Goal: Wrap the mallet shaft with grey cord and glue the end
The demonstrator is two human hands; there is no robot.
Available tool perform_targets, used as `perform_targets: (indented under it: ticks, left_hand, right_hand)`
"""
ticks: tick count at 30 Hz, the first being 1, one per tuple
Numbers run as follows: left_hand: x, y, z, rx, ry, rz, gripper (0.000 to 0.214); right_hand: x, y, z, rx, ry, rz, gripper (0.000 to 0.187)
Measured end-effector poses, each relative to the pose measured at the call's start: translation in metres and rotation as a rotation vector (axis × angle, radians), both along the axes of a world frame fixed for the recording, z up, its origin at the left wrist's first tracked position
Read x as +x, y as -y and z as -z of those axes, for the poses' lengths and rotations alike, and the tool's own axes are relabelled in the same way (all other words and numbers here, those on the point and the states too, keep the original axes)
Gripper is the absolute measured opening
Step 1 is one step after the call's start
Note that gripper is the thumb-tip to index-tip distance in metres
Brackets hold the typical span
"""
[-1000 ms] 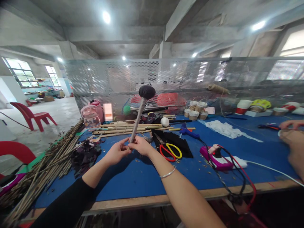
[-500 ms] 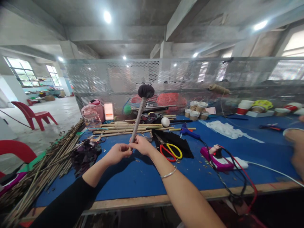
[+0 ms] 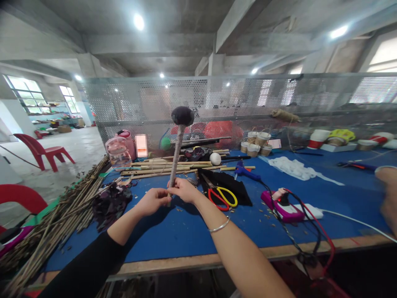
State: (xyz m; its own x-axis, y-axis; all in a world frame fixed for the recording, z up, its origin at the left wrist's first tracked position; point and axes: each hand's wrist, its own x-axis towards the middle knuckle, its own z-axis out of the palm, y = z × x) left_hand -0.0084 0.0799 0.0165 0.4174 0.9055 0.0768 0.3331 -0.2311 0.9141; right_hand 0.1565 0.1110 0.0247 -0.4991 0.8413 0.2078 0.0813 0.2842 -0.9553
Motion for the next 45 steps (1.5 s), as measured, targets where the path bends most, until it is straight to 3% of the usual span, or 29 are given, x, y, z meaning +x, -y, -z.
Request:
perform_targets:
  ticks: [6, 8, 12, 14, 18, 20, 27, 33, 35, 39, 41, 43, 45]
  left_hand:
    - [0.004, 0.001, 0.003, 0.100, -0.090, -0.193, 0.030]
    - [0.005, 0.002, 0.002, 0.047, -0.043, -0.164, 0.027]
    - [0.005, 0.003, 0.001, -0.069, 0.095, 0.030, 0.029]
    - [0.005, 0.002, 0.002, -0.044, 0.096, 0.035, 0.028]
    - [0.005, 0.000, 0.004, 0.098, -0.043, -0.191, 0.030]
    - [0.004, -0.001, 0.004, 0.093, -0.062, -0.254, 0.031]
    - [0.002, -0.001, 0.003, -0.044, 0.149, 0.052, 0.026]
    - [0.004, 0.001, -0.001, 0.147, -0.044, -0.236, 0.028]
    - [0.005, 0.003, -0.003, 0.050, 0.032, -0.209, 0.029]
    - [0.007, 0.005, -0.005, -0.203, 0.247, 0.064, 0.035]
    - [0.008, 0.005, -0.002, -0.223, 0.245, 0.124, 0.037]
    - [0.007, 0.004, 0.001, -0.147, 0.180, 0.080, 0.037]
    - [0.006, 0.002, 0.004, -0.032, 0.089, -0.052, 0.034]
  right_hand:
    - [-0.006, -0.001, 0.006, -0.033, -0.014, 0.038, 0.022]
    - [-0.004, 0.000, 0.003, -0.033, -0.046, 0.008, 0.024]
    - [0.000, 0.001, 0.000, -0.028, -0.063, -0.058, 0.026]
    - [-0.002, 0.000, 0.002, -0.012, -0.050, -0.045, 0.025]
    - [-0.006, -0.001, 0.005, 0.028, -0.006, 0.034, 0.026]
    - [-0.004, -0.001, 0.003, 0.033, 0.005, 0.054, 0.026]
    - [0.004, 0.000, -0.003, -0.032, -0.044, -0.008, 0.029]
    - [-0.003, -0.001, 0.000, -0.013, -0.013, 0.058, 0.027]
    - [-0.001, 0.000, -0.003, -0.028, -0.026, 0.056, 0.029]
    - [0.006, 0.003, -0.007, -0.102, -0.048, -0.039, 0.032]
    - [0.006, 0.003, -0.006, -0.080, -0.020, -0.039, 0.029]
    - [0.003, 0.002, -0.003, -0.022, 0.010, 0.012, 0.026]
    - [-0.001, 0.001, -0.001, 0.016, 0.026, 0.064, 0.024]
